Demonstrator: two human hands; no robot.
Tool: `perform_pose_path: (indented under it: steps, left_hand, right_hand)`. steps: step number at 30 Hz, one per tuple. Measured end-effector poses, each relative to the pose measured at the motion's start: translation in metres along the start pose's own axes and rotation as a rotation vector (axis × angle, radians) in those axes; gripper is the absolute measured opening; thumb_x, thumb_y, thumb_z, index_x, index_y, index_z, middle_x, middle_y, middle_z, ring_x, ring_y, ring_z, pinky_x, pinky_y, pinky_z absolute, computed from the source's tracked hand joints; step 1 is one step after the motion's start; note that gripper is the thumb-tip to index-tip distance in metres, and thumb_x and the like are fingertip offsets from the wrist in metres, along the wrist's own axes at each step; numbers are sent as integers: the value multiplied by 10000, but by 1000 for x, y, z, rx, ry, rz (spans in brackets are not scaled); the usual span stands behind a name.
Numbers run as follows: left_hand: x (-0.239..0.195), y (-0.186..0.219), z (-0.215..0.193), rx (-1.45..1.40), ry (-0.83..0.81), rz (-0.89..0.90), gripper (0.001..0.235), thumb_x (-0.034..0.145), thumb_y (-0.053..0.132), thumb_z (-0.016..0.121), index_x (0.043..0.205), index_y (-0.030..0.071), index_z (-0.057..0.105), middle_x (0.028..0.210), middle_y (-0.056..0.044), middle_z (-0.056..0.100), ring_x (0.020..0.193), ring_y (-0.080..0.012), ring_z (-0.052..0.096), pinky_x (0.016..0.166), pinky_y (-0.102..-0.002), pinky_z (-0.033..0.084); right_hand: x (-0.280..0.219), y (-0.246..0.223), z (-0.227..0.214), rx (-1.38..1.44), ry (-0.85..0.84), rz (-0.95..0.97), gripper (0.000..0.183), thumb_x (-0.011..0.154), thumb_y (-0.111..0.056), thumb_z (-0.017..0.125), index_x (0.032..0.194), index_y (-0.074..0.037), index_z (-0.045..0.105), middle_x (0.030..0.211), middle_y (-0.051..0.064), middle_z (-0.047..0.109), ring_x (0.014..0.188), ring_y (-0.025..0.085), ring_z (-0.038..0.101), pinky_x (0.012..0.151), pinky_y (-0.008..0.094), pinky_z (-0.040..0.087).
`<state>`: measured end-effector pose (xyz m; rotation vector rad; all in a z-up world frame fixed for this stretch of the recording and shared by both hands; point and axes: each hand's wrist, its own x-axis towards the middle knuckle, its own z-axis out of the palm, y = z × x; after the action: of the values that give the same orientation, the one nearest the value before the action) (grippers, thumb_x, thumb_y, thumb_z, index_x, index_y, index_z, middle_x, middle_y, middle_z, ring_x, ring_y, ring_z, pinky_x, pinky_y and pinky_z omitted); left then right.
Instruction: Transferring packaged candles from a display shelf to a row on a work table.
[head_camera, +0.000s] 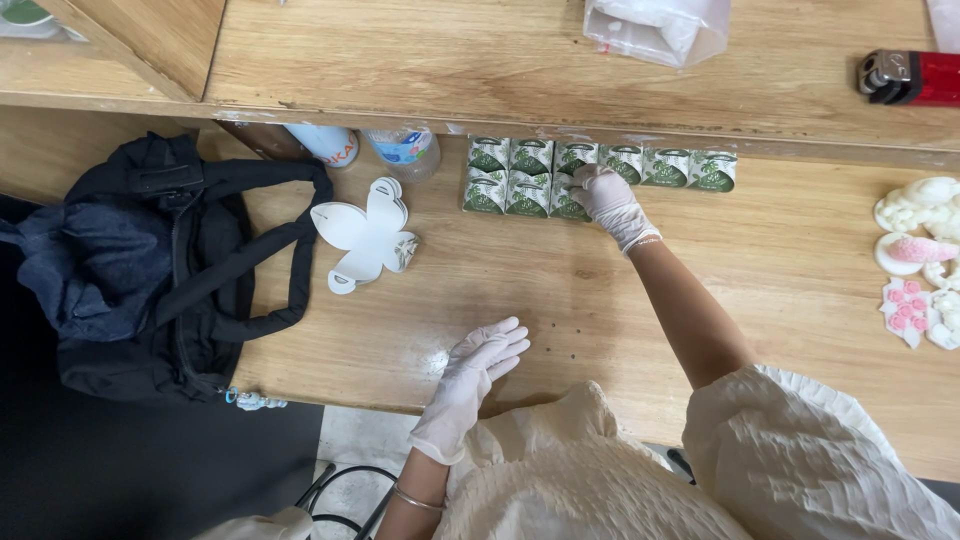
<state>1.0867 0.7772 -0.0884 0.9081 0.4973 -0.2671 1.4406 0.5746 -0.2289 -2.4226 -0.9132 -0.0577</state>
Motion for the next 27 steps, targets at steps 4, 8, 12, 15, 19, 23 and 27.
perform_pose_path:
  steps: [4,8,12,15,19,23,27]
  left_hand:
    - [2,-1,2,26,5,-15,380,967,222,620,1300,43,661,1314,-151,704,1243,-256,666,1081,-380,497]
    - [1,1,3,71,16,-9,376,970,222,609,1296,43,663,1308,-140,711,1236,-245,671,1069,-373,503]
    - [0,2,7,122,35,-10,364,977,229,606,1288,51,670,1294,-122,722,1220,-229,683,1059,-362,512]
    - [2,-2,9,171,61,11,347,978,224,615,1280,69,682,1282,-113,730,1200,-218,697,1044,-358,521]
    - [16,-16,4,208,67,61,332,973,214,633,1279,97,688,1276,-99,731,1179,-203,702,1032,-359,525]
    - [43,-46,-2,344,70,238,345,963,214,668,1288,99,668,1258,-80,717,1185,-186,676,1032,-350,530]
    - [47,-60,15,959,262,555,471,933,265,691,1352,87,573,1294,-111,678,1173,-277,664,1007,-390,539]
  right_hand:
    - [-2,4,2,33,-66,55,162,890,-170,757,1003,-54,743,1017,155,717,969,351,675,863,424,549]
    - [-10,-4,-4,75,26,24,307,899,-206,765,1150,-36,721,1218,159,693,1095,339,657,944,401,538]
    - [-29,-49,-33,394,107,323,418,946,-260,721,1295,-56,612,1304,117,669,1172,266,659,995,358,541]
    - [-61,-76,-45,170,284,235,330,1012,-207,666,1309,-61,663,1395,182,616,1251,313,602,1038,385,506]
    - [-119,-106,-46,133,297,318,270,1067,-178,610,1296,-43,660,1345,139,674,1269,296,612,1097,399,483]
    - [-177,-104,7,612,266,436,324,990,-148,632,1293,-35,644,1342,132,652,1283,279,605,1142,383,465]
    - [-206,-103,23,358,130,261,524,874,-111,705,1380,-59,578,1419,184,558,1344,342,511,1161,406,421]
